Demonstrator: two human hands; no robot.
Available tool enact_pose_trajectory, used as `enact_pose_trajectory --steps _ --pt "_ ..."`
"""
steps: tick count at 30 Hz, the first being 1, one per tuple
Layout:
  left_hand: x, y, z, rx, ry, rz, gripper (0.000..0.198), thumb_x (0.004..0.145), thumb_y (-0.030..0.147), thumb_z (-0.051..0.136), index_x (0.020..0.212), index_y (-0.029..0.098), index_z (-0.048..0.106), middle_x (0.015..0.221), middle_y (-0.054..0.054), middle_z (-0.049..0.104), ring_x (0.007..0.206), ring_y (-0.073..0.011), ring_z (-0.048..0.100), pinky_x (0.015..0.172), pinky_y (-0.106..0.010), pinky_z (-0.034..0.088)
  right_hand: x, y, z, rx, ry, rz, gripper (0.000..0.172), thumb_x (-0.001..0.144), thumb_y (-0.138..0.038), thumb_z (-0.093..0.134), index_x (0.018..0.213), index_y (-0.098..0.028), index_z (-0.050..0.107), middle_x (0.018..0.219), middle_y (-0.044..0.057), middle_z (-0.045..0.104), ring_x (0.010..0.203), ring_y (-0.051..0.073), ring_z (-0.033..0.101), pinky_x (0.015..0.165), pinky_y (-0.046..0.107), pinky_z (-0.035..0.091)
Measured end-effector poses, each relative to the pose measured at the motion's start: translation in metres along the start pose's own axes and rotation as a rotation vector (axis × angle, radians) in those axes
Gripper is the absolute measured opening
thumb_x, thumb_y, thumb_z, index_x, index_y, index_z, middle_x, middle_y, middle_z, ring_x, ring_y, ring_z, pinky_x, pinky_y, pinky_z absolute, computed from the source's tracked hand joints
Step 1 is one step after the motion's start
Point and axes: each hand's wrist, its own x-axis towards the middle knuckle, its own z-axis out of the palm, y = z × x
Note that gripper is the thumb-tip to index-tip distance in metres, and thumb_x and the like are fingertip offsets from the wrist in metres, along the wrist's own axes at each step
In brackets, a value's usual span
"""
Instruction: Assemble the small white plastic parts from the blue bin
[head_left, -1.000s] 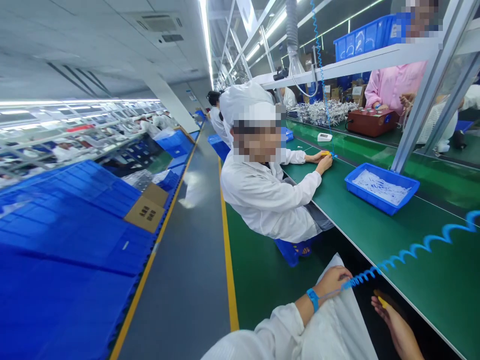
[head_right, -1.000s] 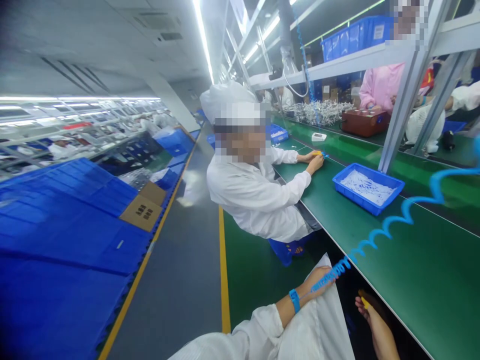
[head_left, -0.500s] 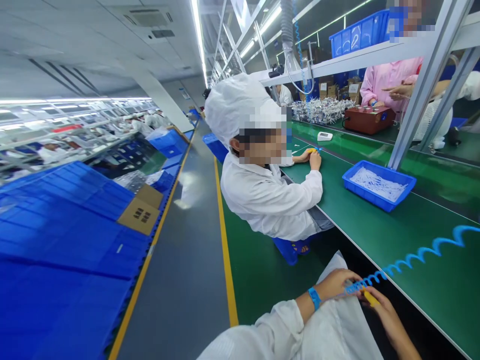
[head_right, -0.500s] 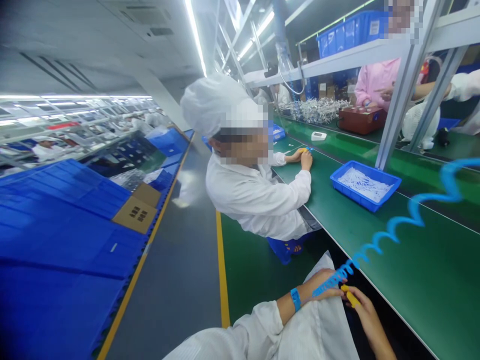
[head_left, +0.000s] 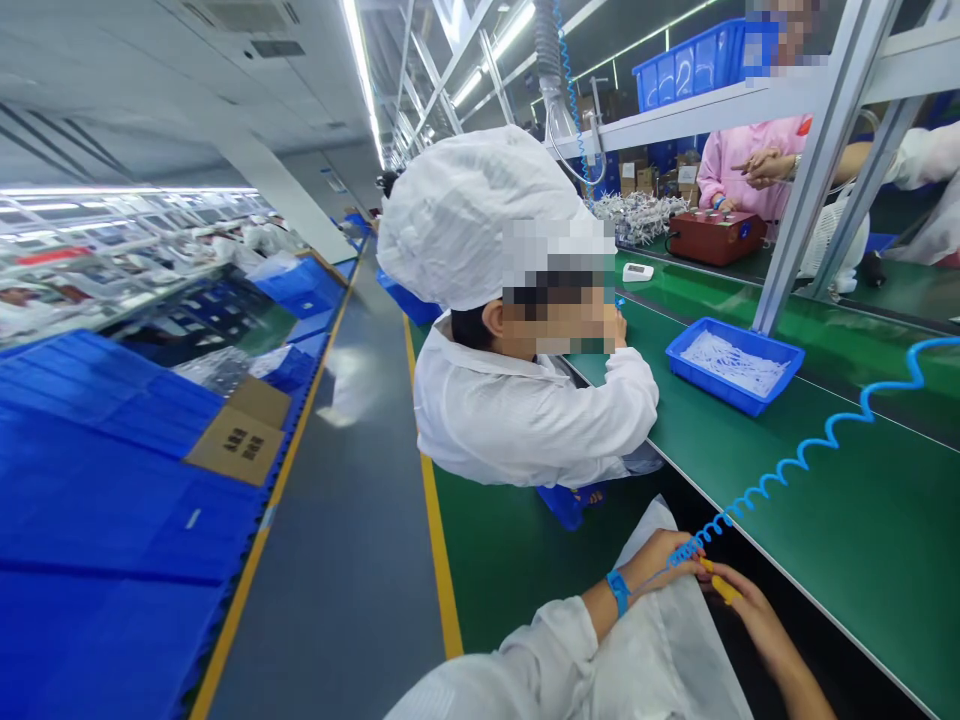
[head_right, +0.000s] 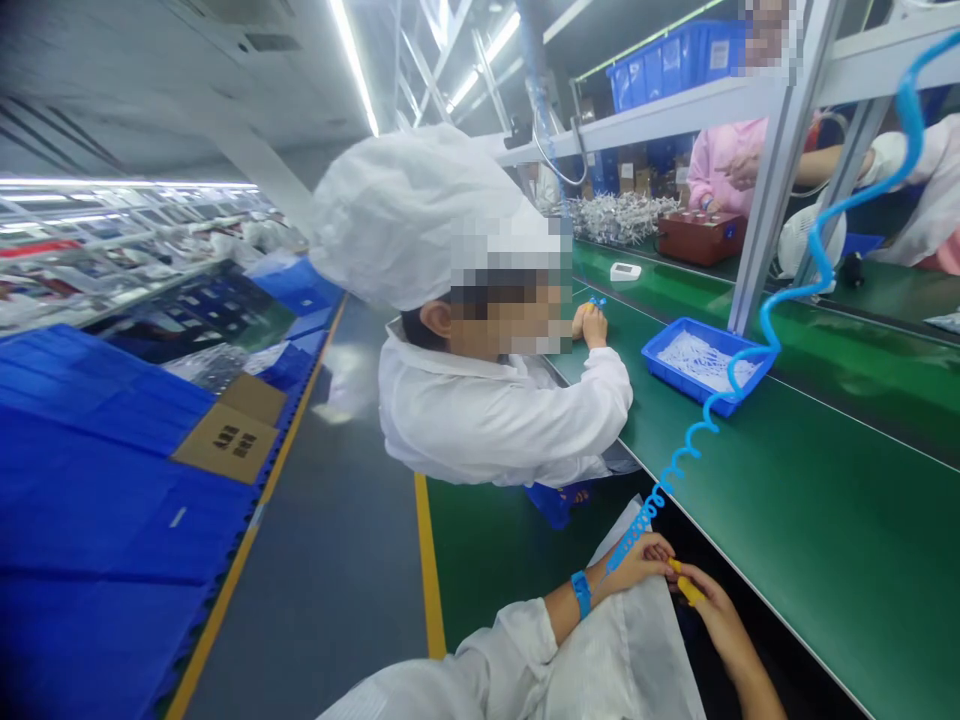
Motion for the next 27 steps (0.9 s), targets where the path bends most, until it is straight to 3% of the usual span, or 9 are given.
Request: enact_pose_trajectory --steps 7,12,16,27 --pt "0.004 -0.003 0.002 -0.087 0.031 -0.021 0.059 0.078 0.064 0.086 0.107 0.013 0.084 0.1 -0.012 0.082 0.092 -0.0235 0.074 0.088 -0.033 0.057 0.004 0.014 -0.012 0.058 -0.001 -0.023 0.075 0.067 -0.077 0.088 0.118 -0.022 0.084 0.125 0.017 0.078 0.12 0.039 0.071 0.11 0.054 0.051" --pt "0.002 0.0 0.0 -0.091 0.039 -0.033 0.05 0.077 0.057 0.087 0.104 0.015 0.087 0.099 -0.011 0.083 0.092 -0.0241 0.074 0.086 -0.032 0.057 0.01 0.026 -0.016 0.079 0.0 0.01 0.075 0.062 -0.07 0.092 0.119 -0.022 0.084 0.128 0.017 0.077 0.123 0.041 0.071 0.11 0.057 0.052" --pt "0.001 0.007 0.0 -0.112 0.036 -0.038 0.047 0.083 0.054 0.081 0.109 0.015 0.087 0.098 -0.01 0.083 0.091 -0.0236 0.075 0.086 -0.032 0.057 0.01 0.023 -0.009 0.128 0.005 -0.009 0.074 0.063 -0.068 0.093 0.121 -0.022 0.083 0.126 0.016 0.078 0.125 0.038 0.07 0.111 0.051 0.053" --pt "0.004 0.018 -0.001 -0.116 -0.047 -0.006 0.034 0.082 0.045 0.078 0.096 0.015 0.087 0.089 -0.008 0.082 0.087 -0.0233 0.073 0.084 -0.031 0.055 0.007 0.016 -0.001 0.119 -0.012 -0.023 0.065 0.068 -0.066 0.091 0.117 -0.025 0.085 0.118 0.011 0.078 0.116 0.033 0.069 0.103 0.045 0.053"
